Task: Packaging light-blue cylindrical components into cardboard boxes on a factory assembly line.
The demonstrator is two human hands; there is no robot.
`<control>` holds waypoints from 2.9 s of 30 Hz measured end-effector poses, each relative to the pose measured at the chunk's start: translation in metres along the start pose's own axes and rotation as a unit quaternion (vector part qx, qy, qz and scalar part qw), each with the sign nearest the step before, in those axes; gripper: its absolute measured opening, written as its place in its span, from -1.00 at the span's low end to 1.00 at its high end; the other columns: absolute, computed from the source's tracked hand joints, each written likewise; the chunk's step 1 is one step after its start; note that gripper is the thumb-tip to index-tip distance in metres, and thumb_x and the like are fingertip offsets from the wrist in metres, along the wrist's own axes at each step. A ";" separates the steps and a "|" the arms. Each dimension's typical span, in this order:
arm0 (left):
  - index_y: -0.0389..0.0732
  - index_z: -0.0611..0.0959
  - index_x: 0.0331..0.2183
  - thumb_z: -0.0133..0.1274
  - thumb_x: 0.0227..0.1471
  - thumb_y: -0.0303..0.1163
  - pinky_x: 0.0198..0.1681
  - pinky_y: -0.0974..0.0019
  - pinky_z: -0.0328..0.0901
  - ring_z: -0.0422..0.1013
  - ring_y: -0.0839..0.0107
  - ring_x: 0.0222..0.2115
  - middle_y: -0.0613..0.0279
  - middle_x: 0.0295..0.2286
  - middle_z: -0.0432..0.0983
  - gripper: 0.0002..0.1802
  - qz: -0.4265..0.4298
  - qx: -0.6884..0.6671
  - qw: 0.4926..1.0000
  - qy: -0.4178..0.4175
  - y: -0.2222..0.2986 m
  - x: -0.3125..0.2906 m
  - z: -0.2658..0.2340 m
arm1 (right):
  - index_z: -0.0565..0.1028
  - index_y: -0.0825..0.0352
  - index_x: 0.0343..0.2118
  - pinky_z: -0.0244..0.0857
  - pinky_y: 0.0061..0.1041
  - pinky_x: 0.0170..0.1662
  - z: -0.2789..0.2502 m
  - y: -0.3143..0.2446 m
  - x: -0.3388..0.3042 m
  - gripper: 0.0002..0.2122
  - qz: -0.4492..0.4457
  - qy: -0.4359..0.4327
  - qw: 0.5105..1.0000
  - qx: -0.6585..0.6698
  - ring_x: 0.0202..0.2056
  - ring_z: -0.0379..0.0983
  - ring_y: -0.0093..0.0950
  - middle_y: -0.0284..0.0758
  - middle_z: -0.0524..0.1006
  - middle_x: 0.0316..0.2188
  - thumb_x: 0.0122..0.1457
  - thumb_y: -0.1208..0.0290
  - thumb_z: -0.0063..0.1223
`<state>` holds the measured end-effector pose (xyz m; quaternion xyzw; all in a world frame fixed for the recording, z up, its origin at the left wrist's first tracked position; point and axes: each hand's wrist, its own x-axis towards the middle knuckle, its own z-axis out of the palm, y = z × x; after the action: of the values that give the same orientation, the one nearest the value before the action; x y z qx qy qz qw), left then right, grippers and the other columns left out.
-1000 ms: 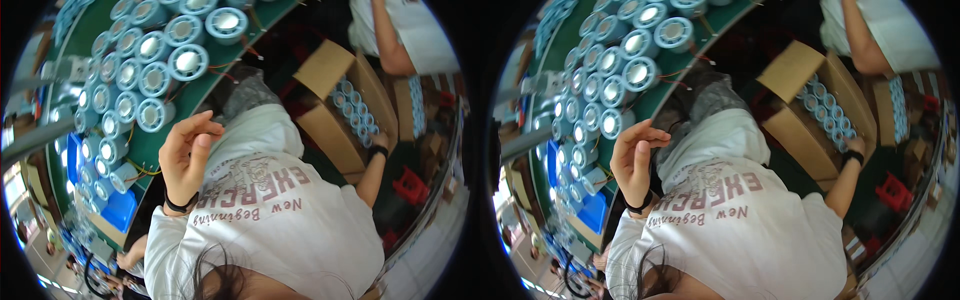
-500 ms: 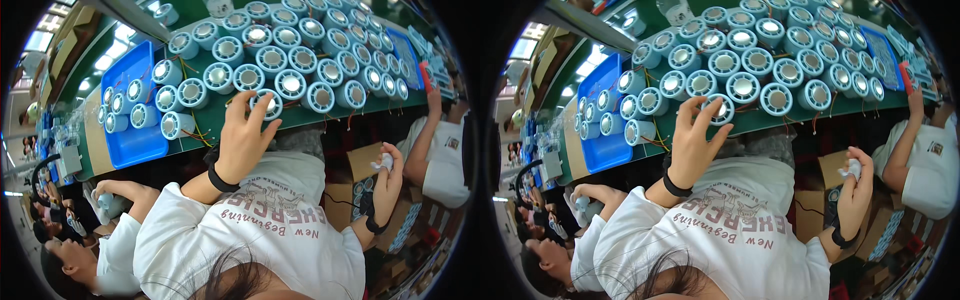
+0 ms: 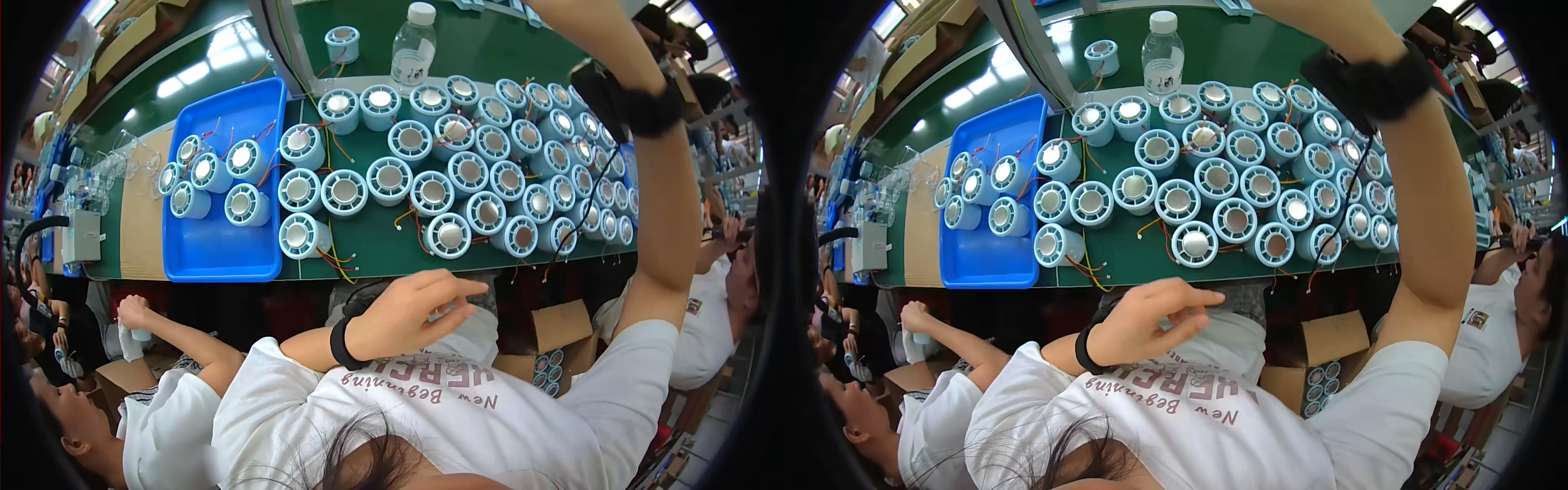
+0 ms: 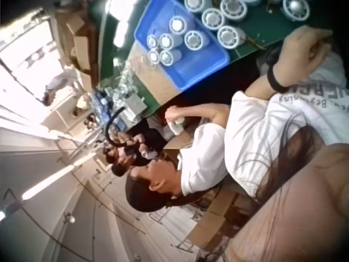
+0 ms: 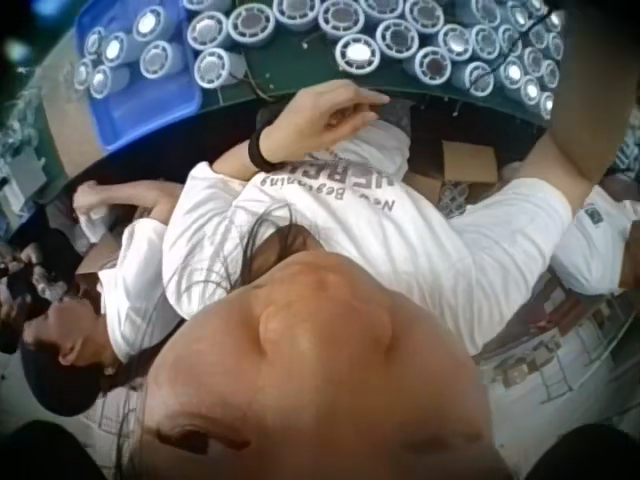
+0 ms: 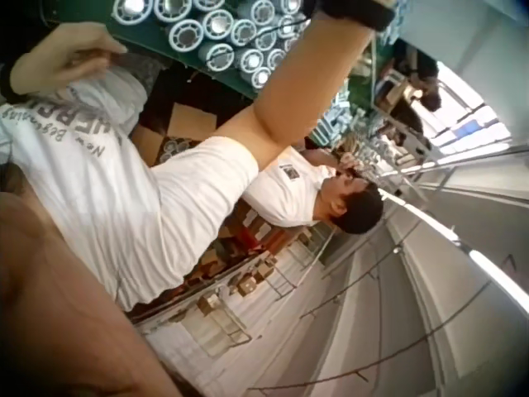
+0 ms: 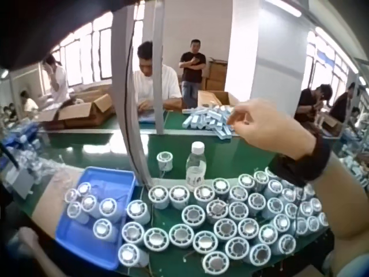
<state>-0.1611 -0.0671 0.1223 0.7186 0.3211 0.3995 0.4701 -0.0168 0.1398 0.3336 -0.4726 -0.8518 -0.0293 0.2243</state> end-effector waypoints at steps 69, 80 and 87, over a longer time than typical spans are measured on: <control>-0.18 0.35 0.17 0.26 -0.25 -0.66 -0.06 0.20 0.30 0.34 0.08 -0.11 -0.02 -0.10 0.38 -0.12 -0.089 0.067 0.972 0.209 -0.053 -0.048 -0.054 | 0.40 0.09 0.11 0.30 -0.35 0.10 0.231 0.089 0.158 -0.29 -0.223 -0.436 0.871 0.038 -0.03 0.39 -0.31 -0.29 0.47 -0.11 -0.22 0.70 0.27; -0.27 0.00 0.28 0.30 -0.22 -0.69 0.01 0.25 0.33 0.41 0.15 -0.03 -0.06 -0.05 0.42 0.12 -0.042 0.094 0.923 0.371 -0.076 -0.059 -0.002 | 0.49 0.31 0.00 0.38 -0.41 -0.06 0.033 0.034 0.025 -0.61 -0.106 -0.165 0.975 0.101 -0.10 0.46 -0.38 -0.19 0.53 -0.11 0.07 0.45 0.23; -0.16 -0.29 0.30 0.30 -0.20 -0.69 0.02 0.21 0.33 0.37 0.10 0.02 -0.12 0.01 0.33 0.30 -0.021 0.143 0.902 0.407 -0.079 -0.063 0.020 | 0.38 0.25 0.13 0.30 -0.37 0.13 0.013 0.028 -0.074 -0.31 -0.194 -0.252 0.915 0.250 0.05 0.40 -0.41 -0.29 0.49 0.00 -0.17 0.53 0.37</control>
<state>-0.1800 -0.1004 0.0262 0.5460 0.5530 0.5971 0.1989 0.0348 0.0998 0.2868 -0.2180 -0.9346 0.2615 0.1035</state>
